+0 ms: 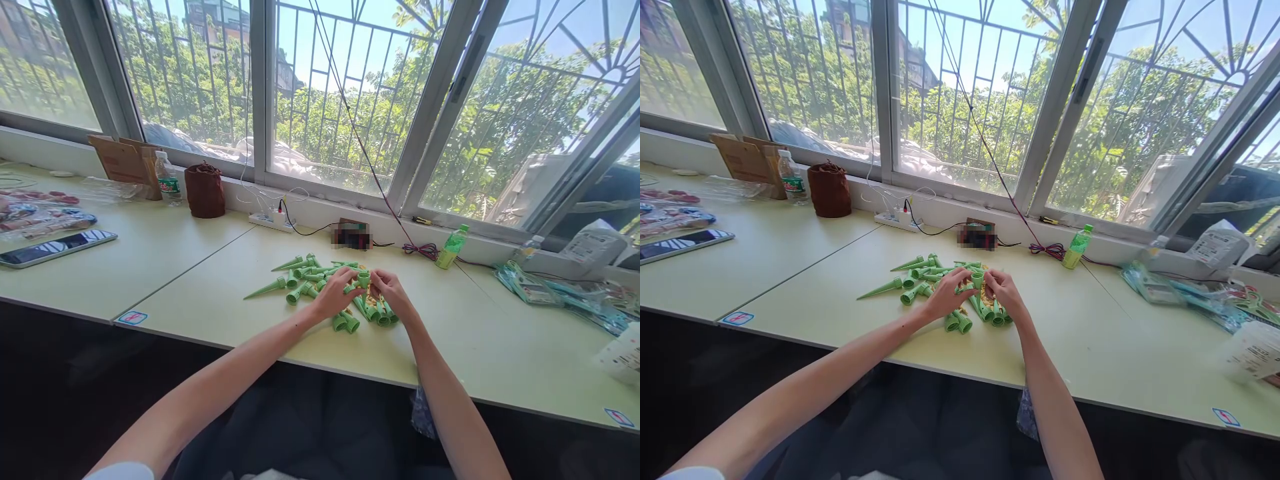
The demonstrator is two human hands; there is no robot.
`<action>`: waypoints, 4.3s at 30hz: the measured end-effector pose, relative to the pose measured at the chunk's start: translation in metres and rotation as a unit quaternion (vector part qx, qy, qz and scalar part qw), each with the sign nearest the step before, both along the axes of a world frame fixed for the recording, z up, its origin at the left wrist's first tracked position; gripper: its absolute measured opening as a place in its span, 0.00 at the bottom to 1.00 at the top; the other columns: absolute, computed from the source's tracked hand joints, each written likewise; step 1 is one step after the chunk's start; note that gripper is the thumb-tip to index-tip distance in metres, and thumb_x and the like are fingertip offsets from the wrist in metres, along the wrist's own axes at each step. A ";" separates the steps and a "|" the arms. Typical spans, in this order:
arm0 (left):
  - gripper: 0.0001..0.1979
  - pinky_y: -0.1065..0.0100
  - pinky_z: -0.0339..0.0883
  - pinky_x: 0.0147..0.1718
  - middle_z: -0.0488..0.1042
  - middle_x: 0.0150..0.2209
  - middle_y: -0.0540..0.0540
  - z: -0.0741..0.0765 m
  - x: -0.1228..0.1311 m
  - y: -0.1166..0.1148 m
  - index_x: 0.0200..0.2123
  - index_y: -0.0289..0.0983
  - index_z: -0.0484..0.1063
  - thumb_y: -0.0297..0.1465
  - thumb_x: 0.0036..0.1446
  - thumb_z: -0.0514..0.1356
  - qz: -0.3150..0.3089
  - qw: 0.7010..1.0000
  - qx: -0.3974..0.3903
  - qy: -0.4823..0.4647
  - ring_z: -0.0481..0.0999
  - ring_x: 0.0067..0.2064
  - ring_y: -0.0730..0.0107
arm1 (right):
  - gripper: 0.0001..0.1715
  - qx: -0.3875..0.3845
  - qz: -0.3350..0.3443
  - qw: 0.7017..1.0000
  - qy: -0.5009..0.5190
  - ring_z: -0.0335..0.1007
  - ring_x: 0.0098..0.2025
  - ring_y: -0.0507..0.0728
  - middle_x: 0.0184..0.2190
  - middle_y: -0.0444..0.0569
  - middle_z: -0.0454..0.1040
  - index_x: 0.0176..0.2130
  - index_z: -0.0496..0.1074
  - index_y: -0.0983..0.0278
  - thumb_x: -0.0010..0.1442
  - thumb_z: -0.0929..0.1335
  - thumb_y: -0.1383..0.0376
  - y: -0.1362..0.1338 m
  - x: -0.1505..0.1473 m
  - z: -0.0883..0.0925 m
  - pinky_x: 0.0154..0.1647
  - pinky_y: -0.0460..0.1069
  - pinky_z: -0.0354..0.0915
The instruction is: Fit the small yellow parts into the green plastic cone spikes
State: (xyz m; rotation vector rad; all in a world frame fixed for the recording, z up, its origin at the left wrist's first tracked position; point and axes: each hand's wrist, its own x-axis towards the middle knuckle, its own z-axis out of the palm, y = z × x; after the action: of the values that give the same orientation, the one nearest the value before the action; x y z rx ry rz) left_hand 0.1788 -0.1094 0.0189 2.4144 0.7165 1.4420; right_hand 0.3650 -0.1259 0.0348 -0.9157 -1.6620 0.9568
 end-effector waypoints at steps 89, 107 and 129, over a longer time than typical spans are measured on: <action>0.14 0.68 0.63 0.30 0.70 0.31 0.45 0.002 0.000 0.003 0.31 0.35 0.72 0.40 0.60 0.57 0.009 0.996 -0.083 0.018 0.68 0.31 0.69 | 0.22 -0.008 -0.007 1.000 -0.009 0.53 0.16 0.49 0.14 0.36 0.57 0.33 0.66 0.63 0.59 0.67 0.47 0.006 0.000 -0.007 0.19 0.46 0.54; 0.10 0.69 0.62 0.33 0.67 0.32 0.47 -0.001 -0.001 0.002 0.31 0.34 0.70 0.35 0.58 0.61 0.002 0.999 -0.035 0.022 0.66 0.32 0.72 | 0.23 -0.019 -0.009 1.000 -0.001 0.50 0.16 0.48 0.13 0.36 0.55 0.30 0.64 0.62 0.56 0.68 0.46 0.006 -0.001 -0.005 0.17 0.45 0.51; 0.09 0.69 0.63 0.32 0.67 0.33 0.46 -0.004 -0.001 0.006 0.35 0.35 0.73 0.35 0.58 0.62 -0.015 1.000 -0.024 0.008 0.67 0.32 0.72 | 0.24 -0.015 -0.024 0.999 -0.022 0.50 0.16 0.48 0.13 0.36 0.55 0.29 0.62 0.62 0.56 0.68 0.45 0.006 -0.002 -0.006 0.17 0.45 0.50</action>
State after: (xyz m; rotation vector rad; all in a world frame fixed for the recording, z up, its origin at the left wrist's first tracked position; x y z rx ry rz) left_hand 0.1777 -0.1033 0.0149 2.3922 0.7059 1.3807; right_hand 0.3632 -0.1203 0.0293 -0.9988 -1.6601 0.9377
